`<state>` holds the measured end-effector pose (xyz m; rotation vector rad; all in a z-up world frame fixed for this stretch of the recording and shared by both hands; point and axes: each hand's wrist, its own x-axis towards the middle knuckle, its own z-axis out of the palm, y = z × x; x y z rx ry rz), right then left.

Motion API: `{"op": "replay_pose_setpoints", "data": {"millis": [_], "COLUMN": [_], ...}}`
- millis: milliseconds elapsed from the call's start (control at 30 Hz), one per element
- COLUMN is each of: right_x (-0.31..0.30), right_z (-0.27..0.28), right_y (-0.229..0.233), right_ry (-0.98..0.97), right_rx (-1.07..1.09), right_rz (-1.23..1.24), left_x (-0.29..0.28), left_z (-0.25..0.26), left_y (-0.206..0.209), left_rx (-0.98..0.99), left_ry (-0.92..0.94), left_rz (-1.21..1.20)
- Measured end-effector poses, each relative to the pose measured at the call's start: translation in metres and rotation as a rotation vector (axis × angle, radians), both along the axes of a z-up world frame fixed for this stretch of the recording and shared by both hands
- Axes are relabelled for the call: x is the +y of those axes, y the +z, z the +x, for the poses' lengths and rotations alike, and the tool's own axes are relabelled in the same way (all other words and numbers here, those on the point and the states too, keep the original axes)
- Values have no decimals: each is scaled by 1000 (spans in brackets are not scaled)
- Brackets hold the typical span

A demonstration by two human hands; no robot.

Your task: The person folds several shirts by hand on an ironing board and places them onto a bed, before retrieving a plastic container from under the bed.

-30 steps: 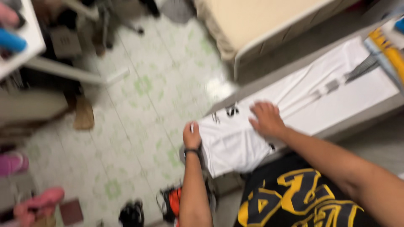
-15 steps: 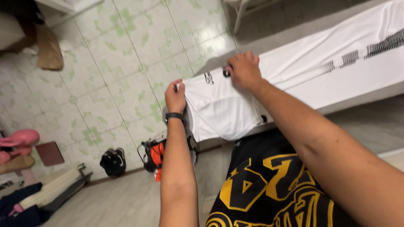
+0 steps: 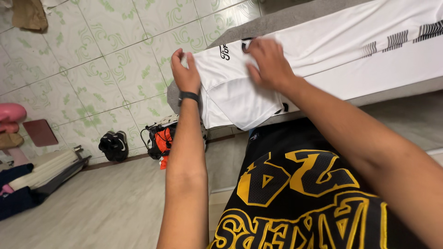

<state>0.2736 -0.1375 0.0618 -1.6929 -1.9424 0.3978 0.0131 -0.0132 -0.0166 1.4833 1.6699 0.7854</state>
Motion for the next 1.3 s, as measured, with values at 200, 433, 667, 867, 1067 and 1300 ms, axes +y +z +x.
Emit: {"op": "replay_pose_setpoints", "data": {"millis": [200,433,667,867,1067,1300], "right_x": [-99,-210,-226,-208,-187,-178], "right_z": [39,134,316,391,400,392], "right_y": [27,17,-42,-58,-60,-42], "right_ry": [115,-534,-1288,-1340,-1315,-1284], "right_rx": [117,206,1007,1133,1217,1427], "right_rz": [-221,-251,-191,-263,-199,-242], "left_x": [-85,-142,-175,-177,-177,-184], "left_z": [31,66,113,158,185,205], "left_y": [53,90,114,105,84,87], "left_rx": [301,186,182,291,576,783], "left_ry": [-458,-587,-782,-795,-770,-656], "left_rz": [386,321,364,339,347,222]}}
